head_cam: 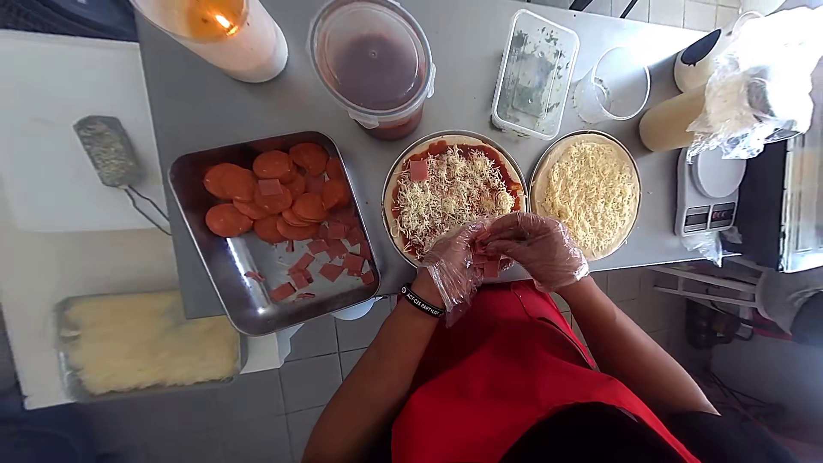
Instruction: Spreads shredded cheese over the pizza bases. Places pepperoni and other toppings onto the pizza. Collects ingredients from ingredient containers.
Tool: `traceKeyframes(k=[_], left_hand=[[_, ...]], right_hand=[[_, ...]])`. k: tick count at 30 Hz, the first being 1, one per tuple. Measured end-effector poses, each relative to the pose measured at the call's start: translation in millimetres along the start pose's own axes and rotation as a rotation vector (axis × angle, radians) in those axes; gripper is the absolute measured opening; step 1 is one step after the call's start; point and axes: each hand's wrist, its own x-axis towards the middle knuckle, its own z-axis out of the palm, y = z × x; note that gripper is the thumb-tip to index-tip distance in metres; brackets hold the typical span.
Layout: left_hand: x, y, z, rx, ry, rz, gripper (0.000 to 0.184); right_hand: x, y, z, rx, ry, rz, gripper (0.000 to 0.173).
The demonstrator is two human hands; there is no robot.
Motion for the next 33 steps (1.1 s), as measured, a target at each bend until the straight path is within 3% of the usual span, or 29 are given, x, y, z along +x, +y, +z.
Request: traceKeyframes(k=[2, 4, 7, 9, 15, 18, 22, 29, 33], left_hand=[[1.8, 2.0, 0.2, -0.027, -0.042, -0.016, 0.027], [2.9, 4.3, -0.1, -0.019, -0.073, -0.023, 0.028], [-1.6, 10.1, 5.6, 0.021, -0.045, -0.005, 0.027], [-1.7, 12.8, 8.5, 0.019, -0.055, -0.001, 0.028], [4.5, 17.8, 0.4, -0.014, -0.094, 0.135, 0.037], [-0.5, 21.4, -11.7, -0.014, -0.068, 0.203, 0.035], [-5.5, 27.1, -26.0, 0.049, -0.043, 0.236, 0.035], [-4.5, 25.8, -36.8, 0.109, -0.058, 0.256, 0.041], [-7.8, 25.3, -31.1, 0.095, 0.004, 0.254, 0.038]], right_hand=[[2.5, -0.3, -1.9, 0.077, 0.013, 0.078, 0.025], [3.0, -0.1, -3.6, 0.042, 0.012, 0.027, 0.025], [2.3, 1.7, -3.9, -0.355, 0.042, -0.327, 0.019], [0.8, 1.6, -2.8, -0.499, 0.1, -0.426, 0.015], [3.0, -16.4, -22.5, -0.123, 0.262, 0.096, 0.026], [15.4, -7.8, -32.6, -0.261, 0.318, 0.219, 0.028], [27.3, 5.0, -22.4, -0.345, 0.2, 0.262, 0.027], [35.5, 25.4, -17.1, -0.617, 0.304, 0.041, 0.026], [32.5, 34.3, -18.0, -0.624, 0.332, -0.219, 0.011]])
